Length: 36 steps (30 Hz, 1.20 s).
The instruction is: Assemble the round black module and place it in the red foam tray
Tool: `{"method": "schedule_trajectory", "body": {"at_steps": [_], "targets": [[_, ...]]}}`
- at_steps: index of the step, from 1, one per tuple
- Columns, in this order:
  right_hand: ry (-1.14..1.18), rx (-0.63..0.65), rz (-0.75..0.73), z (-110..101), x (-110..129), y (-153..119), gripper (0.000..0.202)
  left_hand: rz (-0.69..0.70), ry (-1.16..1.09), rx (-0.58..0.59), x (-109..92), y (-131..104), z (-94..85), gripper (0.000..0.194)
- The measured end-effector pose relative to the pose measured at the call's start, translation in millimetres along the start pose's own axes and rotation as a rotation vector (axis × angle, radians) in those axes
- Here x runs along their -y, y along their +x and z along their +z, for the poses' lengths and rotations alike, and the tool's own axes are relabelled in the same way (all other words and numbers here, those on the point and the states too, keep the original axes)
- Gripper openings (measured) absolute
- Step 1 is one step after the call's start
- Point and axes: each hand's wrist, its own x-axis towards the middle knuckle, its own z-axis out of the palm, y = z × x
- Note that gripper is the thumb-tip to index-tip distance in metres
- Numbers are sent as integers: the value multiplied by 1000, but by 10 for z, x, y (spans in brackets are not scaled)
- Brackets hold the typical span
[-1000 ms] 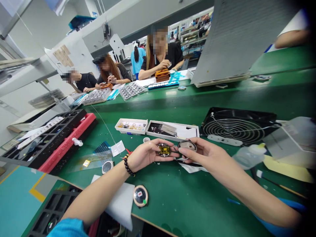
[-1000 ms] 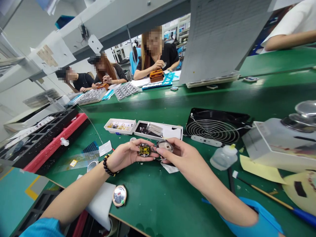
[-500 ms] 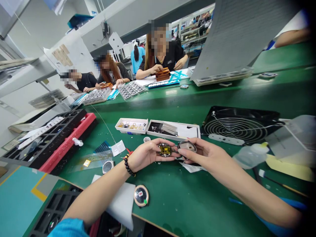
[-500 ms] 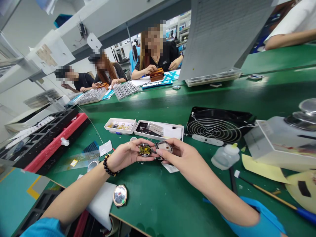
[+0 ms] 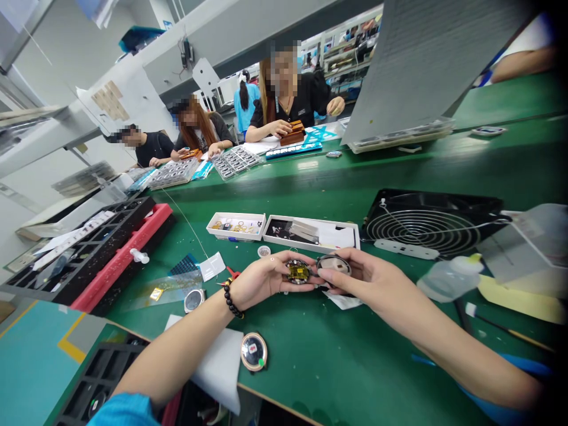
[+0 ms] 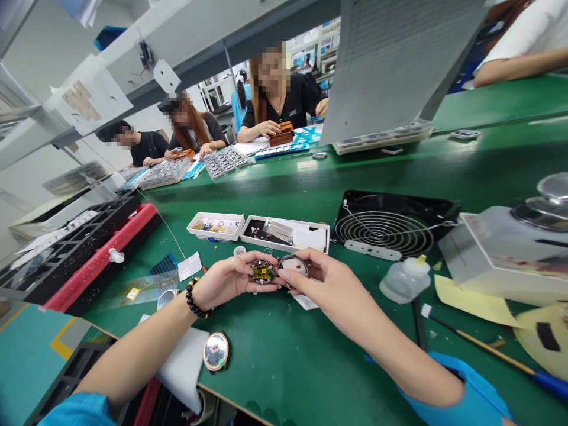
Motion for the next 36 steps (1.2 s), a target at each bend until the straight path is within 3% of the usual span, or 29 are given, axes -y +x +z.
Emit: {"method": "schedule_trajectory", "body": {"at_steps": [9,18,36], "targets": [[-164,-21,-54,84,99,-72,29,-104,51,-31,57,-13,14,32],[-208,12,-52,70,99,-95,26,-11,262,-45,139,32,-54,49],[-242,-41,-82,71,67,-92,25,11,462,-93,155,38,21,54]]}}
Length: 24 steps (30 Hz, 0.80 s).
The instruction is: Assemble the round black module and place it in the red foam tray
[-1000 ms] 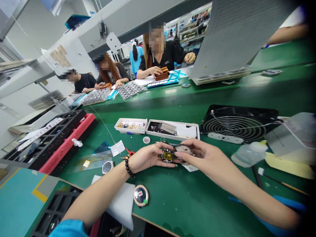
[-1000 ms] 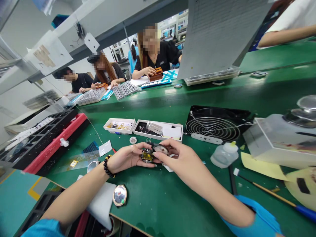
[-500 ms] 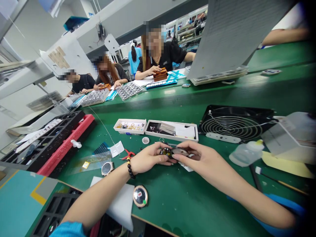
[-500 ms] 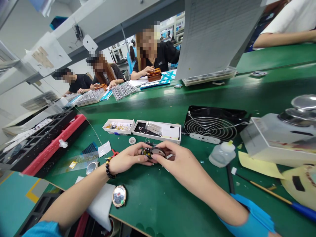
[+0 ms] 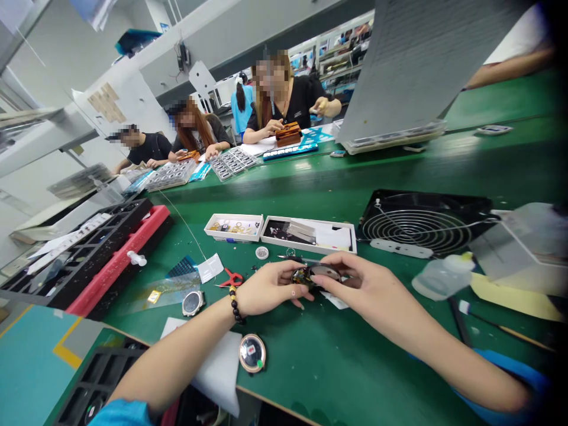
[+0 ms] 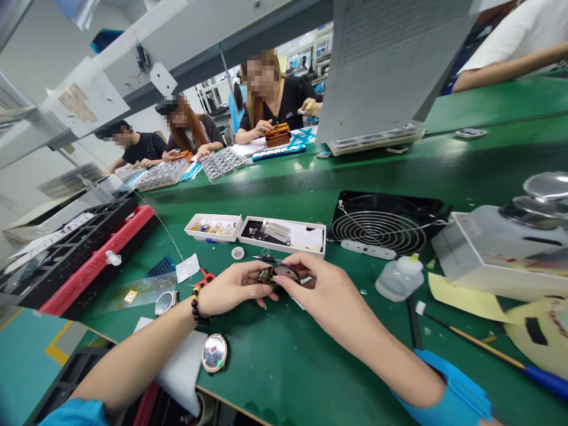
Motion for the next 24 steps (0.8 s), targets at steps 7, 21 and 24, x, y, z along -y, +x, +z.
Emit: {"method": "schedule_trajectory", "body": {"at_steps": [7,21,24], "targets": [[-52,-6,-27,11,11,-9,19,-13,-13,24,-43,-11,20,54],[-155,-45,-101,19,10,-35,16,15,14,39,-6,11,16,59],[-166,-46,-109,13,10,-35,14,18,12,38,-4,12,16,58]]}}
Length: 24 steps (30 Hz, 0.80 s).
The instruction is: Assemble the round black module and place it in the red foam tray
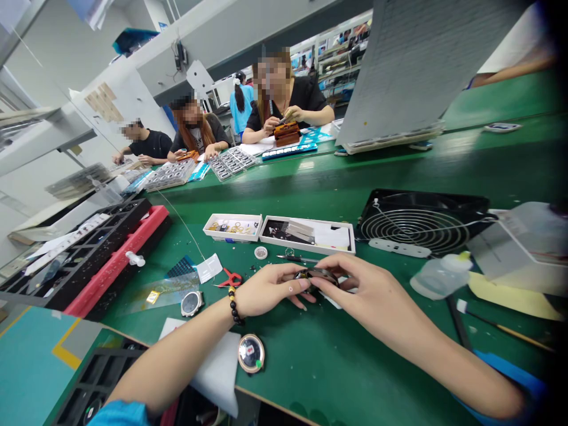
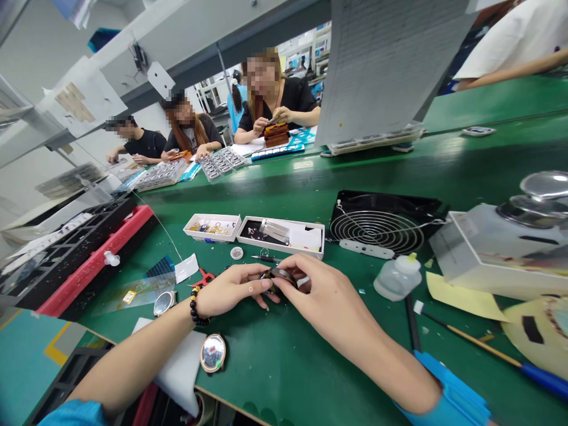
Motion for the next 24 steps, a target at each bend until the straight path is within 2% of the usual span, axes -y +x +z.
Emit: {"method": "schedule_trajectory", "body": {"at_steps": [17,24], "targets": [[-42,-11,-37,-13,35,-10,11,16,31,14,17,7,-15,56],[-78,-22,-95,-4,35,-37,8,19,40,-4,6,-4,-16,55]]}}
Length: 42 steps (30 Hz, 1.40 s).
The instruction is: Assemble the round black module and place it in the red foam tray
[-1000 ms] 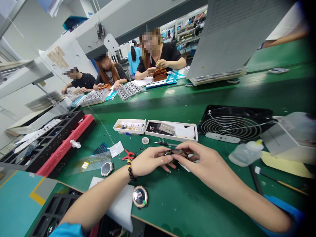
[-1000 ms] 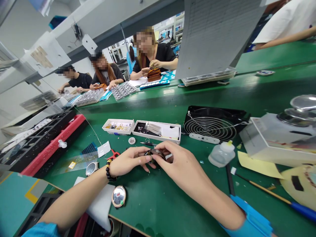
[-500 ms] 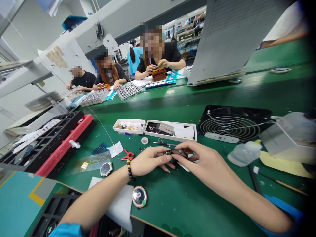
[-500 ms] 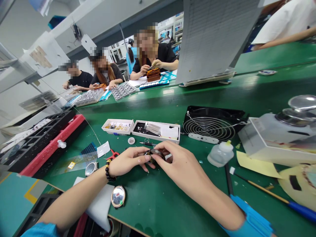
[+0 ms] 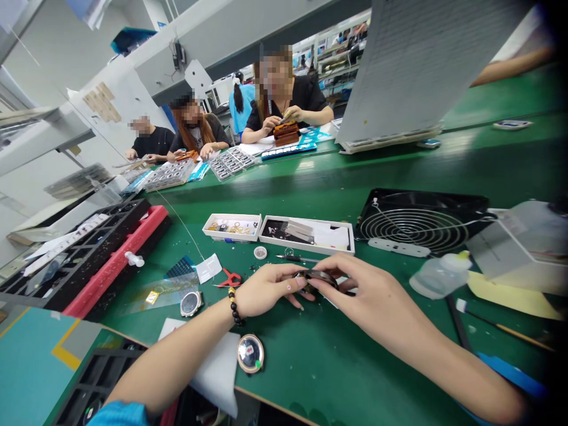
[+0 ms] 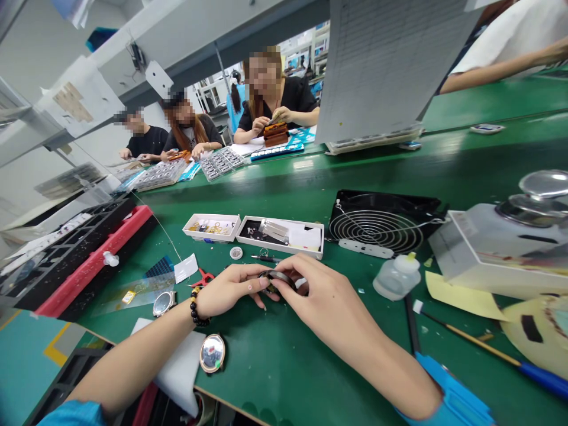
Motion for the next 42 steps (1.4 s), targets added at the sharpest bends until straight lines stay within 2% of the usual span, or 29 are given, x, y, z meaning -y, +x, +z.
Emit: {"method": "schedule_trajectory", "body": {"at_steps": [8,14,19,23,28,32,38,42], "targets": [[-28,-22,-72,21,-5,-2,9,5,5,-60,-12,-20,29,57],[-55,23,-153,43,-1,-22,16,-46,-170,-128,-32,6,22,58],[-277,22,-295,106,-78,-35,31,-106,-285,-211,-32,30,2,49],[-410,-61,-378,133,-120,-42,31,-140,-352,-189,-38,34,-1,41],[-374,-89,-440,120,-75,-33,23,-140,-355,-173,-48,23,11,37],[-369,-134,-417,104,-55,-32,26,-131,-363,-98,-32,7,25,37],[-449,-195,-375,111,-84,-12,38,-181,-463,-7,-44,1,34,51],[-457,-183,-321,132,-92,1,35,-180,-406,22,-70,-11,59,49]]}}
